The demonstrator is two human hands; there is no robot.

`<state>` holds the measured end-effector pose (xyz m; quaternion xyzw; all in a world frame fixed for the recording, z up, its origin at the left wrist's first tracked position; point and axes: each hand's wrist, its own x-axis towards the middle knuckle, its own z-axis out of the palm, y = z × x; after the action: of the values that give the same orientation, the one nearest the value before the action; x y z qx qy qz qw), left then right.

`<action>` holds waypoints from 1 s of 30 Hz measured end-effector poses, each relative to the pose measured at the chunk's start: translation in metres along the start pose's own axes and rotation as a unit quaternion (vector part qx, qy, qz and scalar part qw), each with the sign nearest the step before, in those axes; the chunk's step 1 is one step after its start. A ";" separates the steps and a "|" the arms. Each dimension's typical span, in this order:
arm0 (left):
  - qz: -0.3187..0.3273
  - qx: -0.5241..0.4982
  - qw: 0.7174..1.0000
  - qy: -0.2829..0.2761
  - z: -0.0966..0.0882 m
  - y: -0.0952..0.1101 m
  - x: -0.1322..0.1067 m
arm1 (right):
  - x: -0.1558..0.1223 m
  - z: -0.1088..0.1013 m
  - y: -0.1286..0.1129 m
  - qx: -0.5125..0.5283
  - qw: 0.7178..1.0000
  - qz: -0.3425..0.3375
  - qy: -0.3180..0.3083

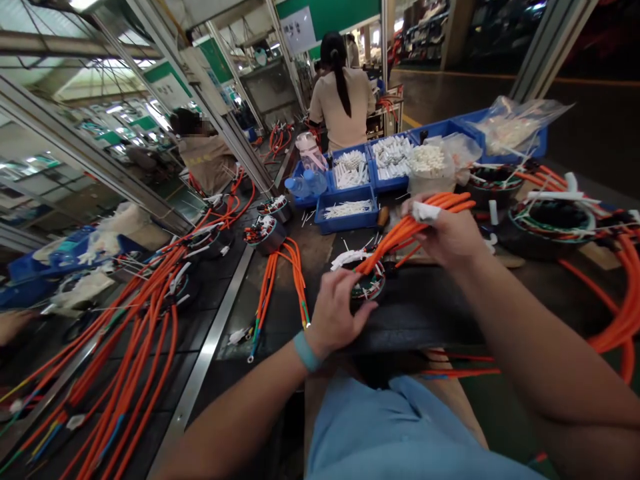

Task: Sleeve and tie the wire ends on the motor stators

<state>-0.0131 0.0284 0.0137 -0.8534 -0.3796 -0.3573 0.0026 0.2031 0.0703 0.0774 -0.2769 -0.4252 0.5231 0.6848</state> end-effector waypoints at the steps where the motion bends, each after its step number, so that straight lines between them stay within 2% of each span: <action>1: 0.015 0.003 1.000 0.027 0.002 0.004 -0.005 | 0.003 0.003 0.001 -0.009 1.000 0.002 -0.004; 4: 0.042 0.039 0.994 0.098 0.004 0.013 -0.006 | 0.011 0.005 0.002 -0.030 1.000 -0.003 0.005; 5: 0.034 0.048 0.993 0.105 0.004 0.014 -0.004 | 0.013 0.004 0.002 -0.036 0.999 -0.005 0.011; 6: 0.017 0.049 0.995 0.088 0.004 0.014 0.000 | 0.015 0.003 0.002 -0.041 0.999 -0.005 0.016; 7: -0.008 0.041 0.998 0.049 0.004 0.013 0.005 | 0.016 0.001 0.002 -0.042 0.999 -0.004 0.021; 10: -0.080 0.003 0.988 -0.133 0.004 0.005 0.018 | 0.015 -0.002 0.001 -0.026 0.999 -0.001 0.022; 11: -0.086 -0.003 0.981 -0.173 0.004 0.002 0.020 | 0.013 -0.001 0.000 -0.017 1.000 -0.001 0.014; 12: -0.085 0.000 0.979 -0.184 0.003 -0.002 0.021 | 0.011 0.000 0.000 -0.011 1.000 0.000 0.003; 13: -0.080 0.013 0.983 -0.164 0.001 -0.004 0.020 | 0.008 0.001 0.000 -0.006 1.000 0.000 -0.007; 16: -0.003 0.075 0.997 0.011 -0.003 -0.003 0.010 | 0.004 0.004 0.002 -0.006 1.000 -0.018 -0.004; 17: 0.039 0.085 0.995 0.038 -0.004 0.001 0.007 | 0.004 0.005 0.004 -0.007 1.000 -0.029 0.008; 18: 0.071 0.089 0.993 0.025 -0.003 0.006 0.005 | 0.004 0.006 0.006 -0.008 0.999 -0.038 0.018; 19: 0.078 0.096 0.992 -0.021 0.000 0.012 0.006 | 0.005 0.007 0.008 -0.010 0.999 -0.047 0.026; 21: 0.007 0.133 0.977 -0.168 0.007 0.023 0.014 | 0.008 0.012 0.010 -0.015 0.997 -0.060 0.038; 22: -0.045 0.153 0.958 -0.239 0.012 0.027 0.021 | 0.009 0.015 0.010 -0.019 0.997 -0.064 0.041; 24: -0.112 0.167 0.920 -0.337 0.020 0.031 0.036 | 0.013 0.020 0.009 -0.034 0.996 -0.062 0.044; 27: -0.107 0.137 0.903 -0.394 0.021 0.025 0.055 | 0.029 0.024 0.006 -0.080 0.994 -0.036 0.060; 30: -0.088 0.108 0.897 -0.421 0.007 0.014 0.073 | 0.061 0.021 0.012 -0.157 0.983 0.010 0.094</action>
<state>0.0338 0.0671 0.0565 -0.8819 -0.4545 0.0793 -0.0968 0.1847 0.1302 0.0958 -0.4330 -0.4328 0.4283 0.6647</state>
